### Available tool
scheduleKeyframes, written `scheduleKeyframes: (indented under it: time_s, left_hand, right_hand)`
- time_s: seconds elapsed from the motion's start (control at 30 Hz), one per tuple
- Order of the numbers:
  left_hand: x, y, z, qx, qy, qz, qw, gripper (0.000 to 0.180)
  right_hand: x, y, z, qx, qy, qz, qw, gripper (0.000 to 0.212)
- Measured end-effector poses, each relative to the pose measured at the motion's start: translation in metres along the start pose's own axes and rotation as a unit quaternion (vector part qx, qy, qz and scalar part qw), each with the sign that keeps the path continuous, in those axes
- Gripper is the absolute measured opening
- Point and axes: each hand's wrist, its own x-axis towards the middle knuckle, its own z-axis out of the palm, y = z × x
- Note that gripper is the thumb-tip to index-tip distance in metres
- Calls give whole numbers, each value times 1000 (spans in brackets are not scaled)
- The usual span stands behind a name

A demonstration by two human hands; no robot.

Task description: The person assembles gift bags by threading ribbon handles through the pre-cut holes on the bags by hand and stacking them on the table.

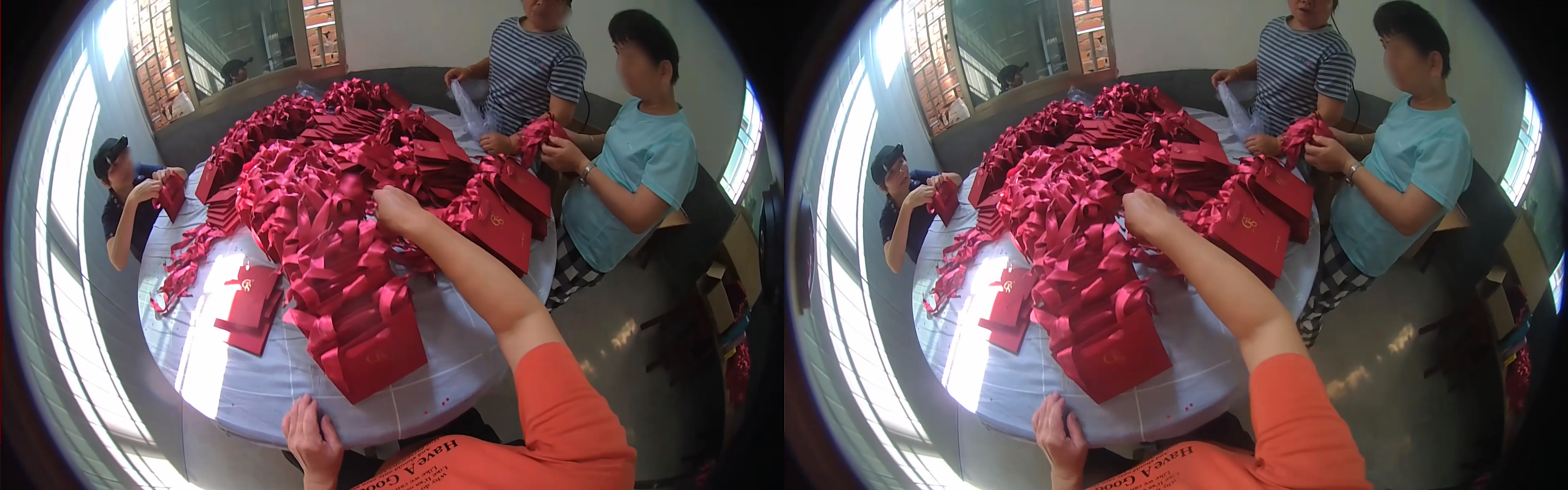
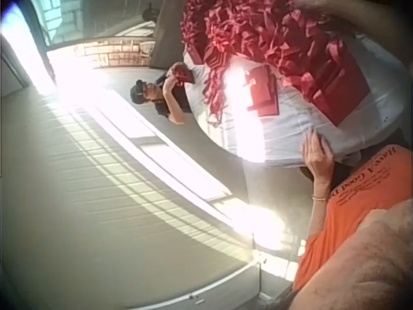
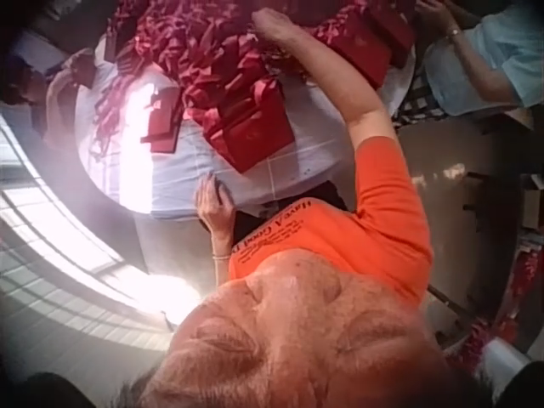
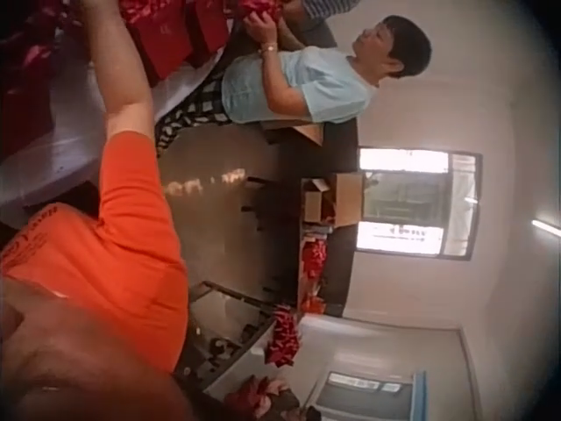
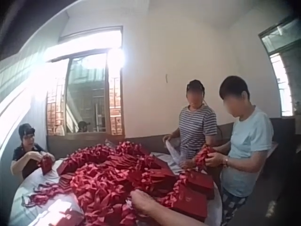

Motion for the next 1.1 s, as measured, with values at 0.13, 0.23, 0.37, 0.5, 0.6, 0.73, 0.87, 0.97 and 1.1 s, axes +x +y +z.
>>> scheduleKeyframes:
  time_s: [0.13,0.23,0.37,0.5,0.6,0.73,0.87,0.97,1.1]
  left_hand:
    - [6,11,-3,-12,60,26,998,16]
    - [-4,6,-2,-14,47,33,998,17]
    - [-5,2,-2,-14,50,33,998,17]
    - [0,5,4,-7,56,23,998,19]
    - [2,0,7,-10,73,40,996,22]
    - [2,-2,5,-2,62,48,997,25]
    - [7,2,5,-21,66,50,996,25]
    - [9,4,12,-23,75,45,996,23]
    - [8,3,9,-23,72,59,995,22]
  right_hand:
    - [70,22,24,-58,83,25,994,28]
    - [111,36,28,-114,89,53,988,83]
    - [150,32,24,-92,76,59,991,112]
    - [178,37,30,-28,30,163,986,135]
    - [183,42,38,-18,-38,148,988,130]
    - [187,34,34,-65,-41,116,990,97]
    - [180,44,45,-7,-5,104,995,61]
    - [175,54,44,-4,7,90,996,48]
    - [176,57,-9,106,-61,50,991,20]
